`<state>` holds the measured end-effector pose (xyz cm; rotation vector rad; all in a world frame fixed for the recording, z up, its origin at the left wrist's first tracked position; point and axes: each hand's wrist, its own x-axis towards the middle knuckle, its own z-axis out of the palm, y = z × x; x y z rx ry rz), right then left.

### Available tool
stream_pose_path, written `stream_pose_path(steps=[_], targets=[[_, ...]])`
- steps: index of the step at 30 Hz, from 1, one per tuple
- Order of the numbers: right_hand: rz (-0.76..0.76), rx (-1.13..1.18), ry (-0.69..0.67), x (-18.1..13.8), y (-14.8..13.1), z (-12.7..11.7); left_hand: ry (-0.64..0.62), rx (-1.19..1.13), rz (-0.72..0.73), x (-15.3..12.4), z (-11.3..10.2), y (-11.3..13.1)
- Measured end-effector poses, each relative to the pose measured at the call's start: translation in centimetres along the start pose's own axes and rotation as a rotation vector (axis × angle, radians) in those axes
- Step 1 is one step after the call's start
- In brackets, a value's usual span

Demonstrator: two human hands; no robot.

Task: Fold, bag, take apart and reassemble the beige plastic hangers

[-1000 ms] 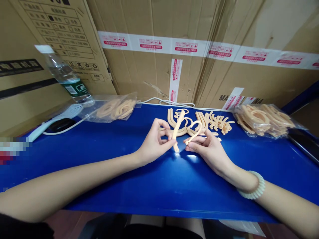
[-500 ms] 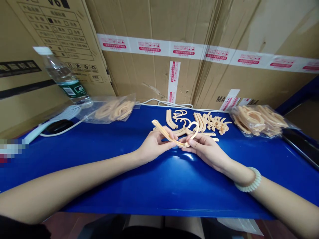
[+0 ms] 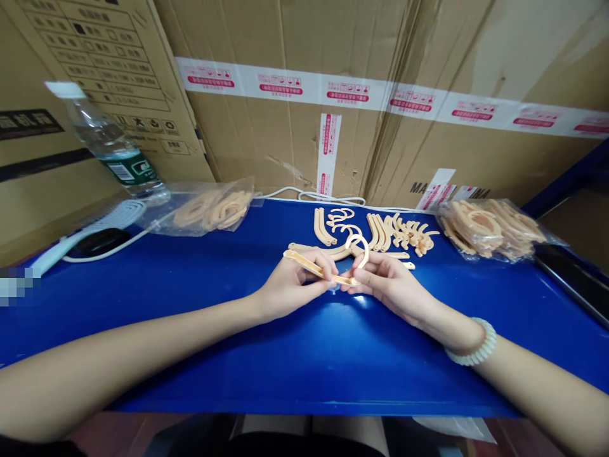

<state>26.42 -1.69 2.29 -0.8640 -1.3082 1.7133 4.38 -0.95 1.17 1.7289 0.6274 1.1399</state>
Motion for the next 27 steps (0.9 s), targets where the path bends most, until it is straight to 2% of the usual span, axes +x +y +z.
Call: stream_pose_path(steps=[15, 22, 27], targets=[[-0.013, 0.016, -0.019, -0.09, -0.12, 0.01, 0.052, 0.085, 0.016, -0.09, -0.03, -0.04], [-0.031, -0.02, 0.013, 0.07, 0.31, 0.02, 0.008, 0.242, 0.189, -0.06, -0.19, 0.4], [-0.095, -0.086, 0.042, 0.03, 0.59, 0.26, -0.018, 0.232, 0.247, 0.08, -0.22, 0.44]])
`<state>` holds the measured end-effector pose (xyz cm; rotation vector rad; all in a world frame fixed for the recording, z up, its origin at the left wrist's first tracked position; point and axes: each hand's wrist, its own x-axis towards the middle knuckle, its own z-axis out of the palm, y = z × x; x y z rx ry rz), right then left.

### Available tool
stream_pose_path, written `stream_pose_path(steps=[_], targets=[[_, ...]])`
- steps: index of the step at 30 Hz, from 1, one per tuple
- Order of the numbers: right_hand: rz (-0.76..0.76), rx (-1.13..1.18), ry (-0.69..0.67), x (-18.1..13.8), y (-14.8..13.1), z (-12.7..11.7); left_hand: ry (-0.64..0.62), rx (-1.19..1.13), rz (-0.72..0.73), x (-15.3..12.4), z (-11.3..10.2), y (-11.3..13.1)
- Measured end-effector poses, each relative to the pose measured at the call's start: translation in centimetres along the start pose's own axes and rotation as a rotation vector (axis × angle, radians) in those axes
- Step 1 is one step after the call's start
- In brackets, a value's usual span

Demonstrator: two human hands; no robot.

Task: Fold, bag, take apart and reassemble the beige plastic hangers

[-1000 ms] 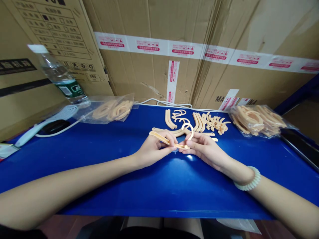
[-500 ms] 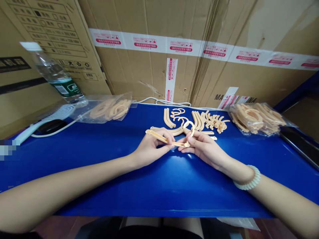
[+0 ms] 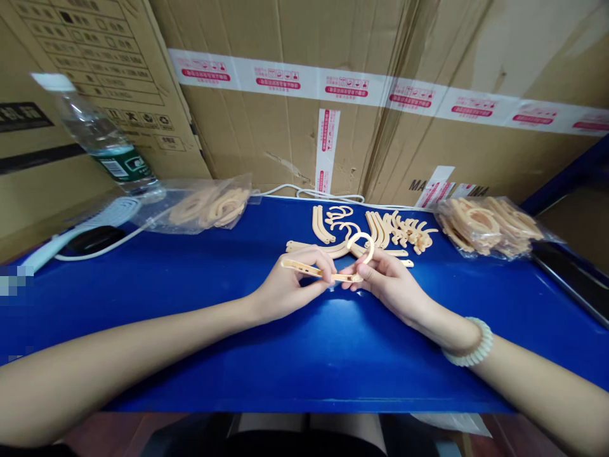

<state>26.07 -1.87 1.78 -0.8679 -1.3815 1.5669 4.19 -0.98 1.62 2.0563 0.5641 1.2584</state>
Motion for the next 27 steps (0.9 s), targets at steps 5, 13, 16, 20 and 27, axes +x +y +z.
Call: stream_pose_path(steps=[5, 13, 16, 20, 27], targets=[[-0.106, -0.144, 0.015, 0.0, 0.0, 0.2, -0.013, -0.039, -0.048, -0.1, 0.2, 0.1], [-0.149, -0.288, -0.009, 0.1, -0.4, 0.0, 0.107, -0.251, -0.356, -0.1, 0.4, -0.7], [-0.163, -0.334, -0.002, 0.1, -0.5, 0.2, 0.106, -0.357, -0.422, 0.1, 0.6, -1.1], [-0.1, -0.24, 0.009, -0.1, -0.2, 1.0, -0.009, -0.396, -0.478, 0.0, 0.8, -1.1], [-0.202, -0.261, 0.157, 0.4, -1.8, -0.8, -0.009, -0.405, -0.574, 0.4, 0.7, -0.8]])
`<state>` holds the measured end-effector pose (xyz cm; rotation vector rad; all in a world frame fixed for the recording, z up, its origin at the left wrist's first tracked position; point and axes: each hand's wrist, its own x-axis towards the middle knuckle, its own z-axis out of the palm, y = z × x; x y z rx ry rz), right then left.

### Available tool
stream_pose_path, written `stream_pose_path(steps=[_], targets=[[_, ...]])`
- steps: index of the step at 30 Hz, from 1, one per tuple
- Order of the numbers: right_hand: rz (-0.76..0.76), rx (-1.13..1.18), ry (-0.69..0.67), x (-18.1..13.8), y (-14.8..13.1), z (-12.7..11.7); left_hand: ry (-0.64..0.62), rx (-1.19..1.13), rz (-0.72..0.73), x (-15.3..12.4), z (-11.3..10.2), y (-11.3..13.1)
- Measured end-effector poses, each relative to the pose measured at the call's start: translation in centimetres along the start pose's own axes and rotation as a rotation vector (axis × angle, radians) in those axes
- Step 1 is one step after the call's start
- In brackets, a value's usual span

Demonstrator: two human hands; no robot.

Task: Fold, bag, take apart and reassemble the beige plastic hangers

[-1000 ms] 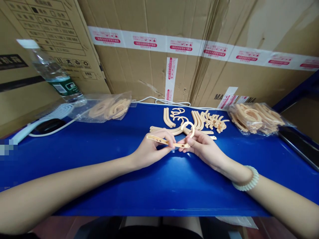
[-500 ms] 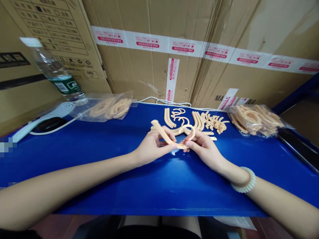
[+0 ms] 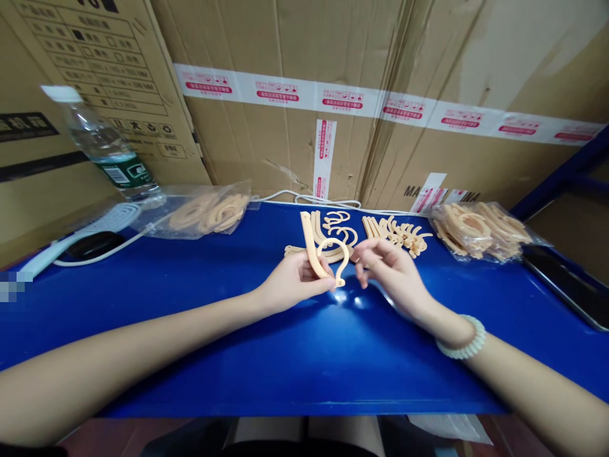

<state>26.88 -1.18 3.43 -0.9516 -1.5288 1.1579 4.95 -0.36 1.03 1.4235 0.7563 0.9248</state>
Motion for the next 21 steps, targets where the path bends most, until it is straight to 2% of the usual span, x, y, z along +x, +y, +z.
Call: stream_pose_path(steps=[2, 3, 6, 9, 12, 16, 18, 21], targets=[[-0.119, -0.197, 0.133, 1.1, -0.3, -2.2, 0.019, -0.035, 0.001, 0.1, 0.0, 0.2], [-0.177, -0.342, 0.149, 1.8, -0.4, -3.4, 0.026, -0.05, 0.007, 0.1, 0.0, 0.3], [-0.353, -0.812, 0.095, 3.4, 0.0, -6.4, 0.032, -0.061, 0.023, 0.1, 0.0, 0.4], [-0.466, -1.069, -0.065, 4.4, 1.2, -7.6, 0.034, -0.043, 0.03, 0.2, 0.1, 0.3], [-0.497, -1.163, -0.177, 5.0, 2.2, -7.6, 0.041, -0.032, 0.038, 0.3, 0.2, 0.2], [-0.512, -1.183, -0.23, 5.6, 2.8, -7.0, 0.053, -0.038, 0.03, 0.3, 0.2, 0.0], [-0.51, -1.14, -0.205, 5.8, 2.7, -6.7, 0.073, -0.064, 0.013, 0.3, 0.1, 0.0], [-0.505, -1.011, -0.066, 5.6, 2.1, -6.2, 0.101, -0.107, -0.014, 0.2, 0.1, 0.0]])
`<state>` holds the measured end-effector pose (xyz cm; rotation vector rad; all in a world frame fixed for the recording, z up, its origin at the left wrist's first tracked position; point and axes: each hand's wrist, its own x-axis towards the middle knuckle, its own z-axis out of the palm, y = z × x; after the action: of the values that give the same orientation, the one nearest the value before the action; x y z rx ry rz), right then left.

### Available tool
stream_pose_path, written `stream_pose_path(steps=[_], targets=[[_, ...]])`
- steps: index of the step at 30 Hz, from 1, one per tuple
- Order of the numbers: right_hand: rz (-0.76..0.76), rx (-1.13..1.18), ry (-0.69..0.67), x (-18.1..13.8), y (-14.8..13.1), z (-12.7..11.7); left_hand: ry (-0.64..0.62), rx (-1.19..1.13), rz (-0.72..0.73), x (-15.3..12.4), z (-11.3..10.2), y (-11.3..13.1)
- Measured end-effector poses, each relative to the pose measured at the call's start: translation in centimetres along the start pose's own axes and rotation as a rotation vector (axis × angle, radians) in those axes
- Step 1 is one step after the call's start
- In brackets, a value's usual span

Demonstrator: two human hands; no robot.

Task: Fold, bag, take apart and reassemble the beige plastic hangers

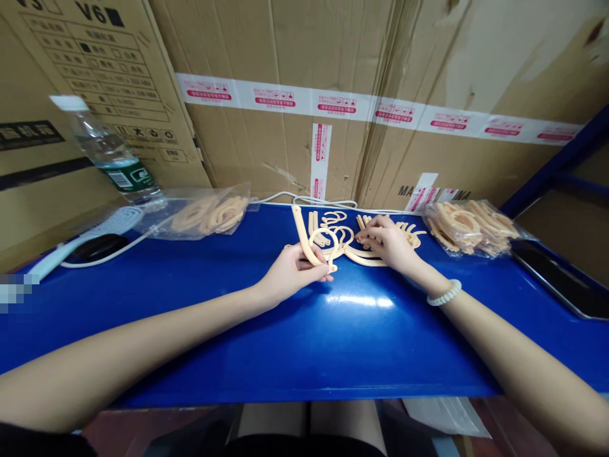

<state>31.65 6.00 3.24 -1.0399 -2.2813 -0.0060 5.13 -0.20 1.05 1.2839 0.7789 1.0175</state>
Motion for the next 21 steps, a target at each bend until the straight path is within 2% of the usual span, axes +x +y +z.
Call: stream_pose_path(steps=[4, 8, 12, 14, 18, 21], targets=[[0.231, 0.229, 0.24, -0.5, -2.3, -1.1, -0.001, -0.026, 0.008, 0.0, -0.1, 0.0], [0.396, 0.678, 0.349, -1.3, -5.5, -2.3, -0.004, -0.039, -0.007, 0.0, -0.2, 0.0], [0.568, 1.138, 0.312, -1.9, -8.2, -2.4, -0.009, -0.055, -0.009, 0.1, -0.2, -0.1], [0.652, 1.282, 0.284, -2.2, -8.9, -2.0, -0.017, -0.046, 0.0, 0.1, -0.2, -0.1], [0.737, 1.338, 0.254, -2.6, -9.3, -0.6, -0.024, 0.002, 0.019, 0.2, -0.3, -0.1], [0.7, 1.201, 0.139, -2.9, -9.5, 0.2, -0.042, 0.029, 0.036, 0.2, -0.4, -0.1]])
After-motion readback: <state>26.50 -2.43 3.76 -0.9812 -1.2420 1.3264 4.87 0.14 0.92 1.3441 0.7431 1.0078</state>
